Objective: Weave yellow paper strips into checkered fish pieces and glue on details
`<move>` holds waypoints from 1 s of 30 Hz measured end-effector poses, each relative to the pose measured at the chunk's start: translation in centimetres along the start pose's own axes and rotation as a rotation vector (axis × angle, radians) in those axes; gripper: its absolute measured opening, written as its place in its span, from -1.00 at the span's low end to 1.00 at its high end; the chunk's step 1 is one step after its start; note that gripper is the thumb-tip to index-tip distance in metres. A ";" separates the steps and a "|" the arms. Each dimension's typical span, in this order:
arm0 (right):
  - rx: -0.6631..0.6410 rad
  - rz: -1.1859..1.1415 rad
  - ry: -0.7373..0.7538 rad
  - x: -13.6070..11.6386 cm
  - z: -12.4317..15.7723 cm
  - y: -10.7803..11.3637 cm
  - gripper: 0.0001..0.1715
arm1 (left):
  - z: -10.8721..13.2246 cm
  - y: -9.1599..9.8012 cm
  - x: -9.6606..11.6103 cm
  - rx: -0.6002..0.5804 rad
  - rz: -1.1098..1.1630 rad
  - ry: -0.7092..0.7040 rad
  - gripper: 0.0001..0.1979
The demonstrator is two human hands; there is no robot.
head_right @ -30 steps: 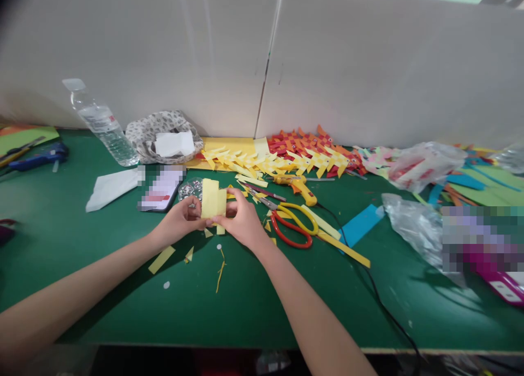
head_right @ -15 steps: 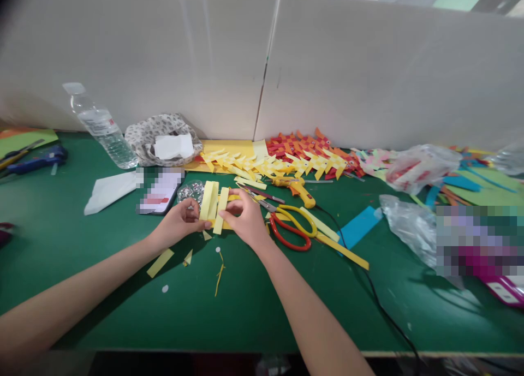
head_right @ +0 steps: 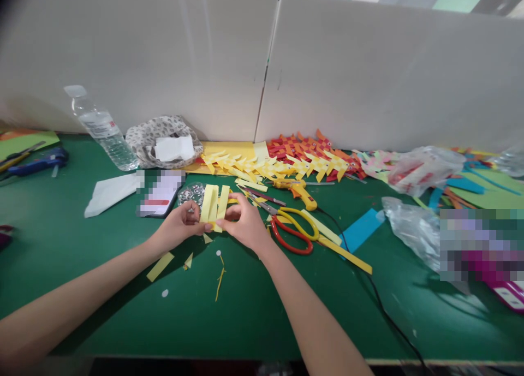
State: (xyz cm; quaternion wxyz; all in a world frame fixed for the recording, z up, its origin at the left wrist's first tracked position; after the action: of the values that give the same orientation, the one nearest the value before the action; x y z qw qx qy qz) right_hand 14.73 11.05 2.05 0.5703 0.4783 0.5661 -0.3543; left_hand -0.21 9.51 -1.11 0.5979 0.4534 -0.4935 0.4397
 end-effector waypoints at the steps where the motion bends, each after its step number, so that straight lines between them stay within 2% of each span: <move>1: -0.002 0.018 0.019 -0.2 0.0 -0.1 -0.46 | 0.0 0.0 0.0 -0.004 0.000 -0.006 -0.57; 18: 0.082 0.073 0.110 -0.7 0.1 -0.5 -0.54 | 0.4 -0.2 0.8 0.004 -0.002 -0.025 -0.59; 22: 0.109 0.059 0.113 -0.9 0.5 -1.0 -0.55 | 0.2 -0.2 0.6 -0.017 0.007 -0.051 -0.56; 30: 0.151 0.026 0.094 -0.8 0.8 -1.4 -0.56 | -0.1 0.1 0.2 0.013 0.067 -0.044 -0.49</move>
State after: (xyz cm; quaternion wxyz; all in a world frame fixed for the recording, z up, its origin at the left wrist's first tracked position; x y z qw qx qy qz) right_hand 13.58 9.74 2.55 0.5099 0.5434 0.5577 -0.3657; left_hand -0.26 9.59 -0.93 0.5688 0.4500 -0.5186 0.4528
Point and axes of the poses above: each hand's wrist, its own z-axis away from the middle knuckle, its own y-axis out of the back of the hand, x = y × z, the point moved 7 cm from there along -z, towards the middle knuckle, and after that the axes turned 9 degrees about -z, right-handed, at the moved point
